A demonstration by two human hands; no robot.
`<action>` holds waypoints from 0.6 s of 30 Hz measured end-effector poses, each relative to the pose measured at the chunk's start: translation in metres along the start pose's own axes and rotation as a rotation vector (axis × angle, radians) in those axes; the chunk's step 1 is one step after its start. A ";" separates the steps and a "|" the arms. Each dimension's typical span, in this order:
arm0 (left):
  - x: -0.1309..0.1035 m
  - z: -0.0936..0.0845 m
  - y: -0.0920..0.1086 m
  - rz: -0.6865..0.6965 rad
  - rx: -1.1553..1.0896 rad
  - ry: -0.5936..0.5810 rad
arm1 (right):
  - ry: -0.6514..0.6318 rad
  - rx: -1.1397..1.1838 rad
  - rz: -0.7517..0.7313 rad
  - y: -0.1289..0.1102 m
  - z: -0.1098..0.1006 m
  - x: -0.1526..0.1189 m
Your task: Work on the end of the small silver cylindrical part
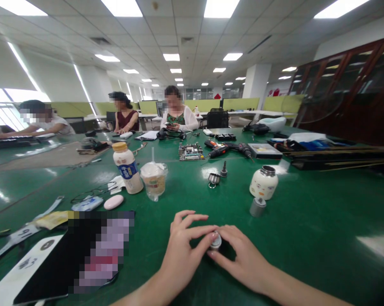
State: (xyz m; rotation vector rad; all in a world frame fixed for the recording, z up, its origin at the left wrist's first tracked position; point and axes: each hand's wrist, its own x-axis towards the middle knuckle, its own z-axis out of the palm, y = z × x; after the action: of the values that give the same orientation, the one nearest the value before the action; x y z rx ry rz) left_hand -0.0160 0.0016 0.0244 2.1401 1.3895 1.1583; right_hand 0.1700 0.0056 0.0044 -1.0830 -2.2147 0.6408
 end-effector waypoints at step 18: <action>0.014 -0.017 0.017 0.026 0.000 -0.166 | 0.016 -0.121 -0.065 -0.004 0.000 -0.002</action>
State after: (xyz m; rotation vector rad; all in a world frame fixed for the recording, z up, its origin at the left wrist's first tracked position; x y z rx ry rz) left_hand -0.0158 0.0037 0.0522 2.2045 1.2920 0.9648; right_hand 0.1686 0.0019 0.0069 -1.0670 -2.2892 0.4737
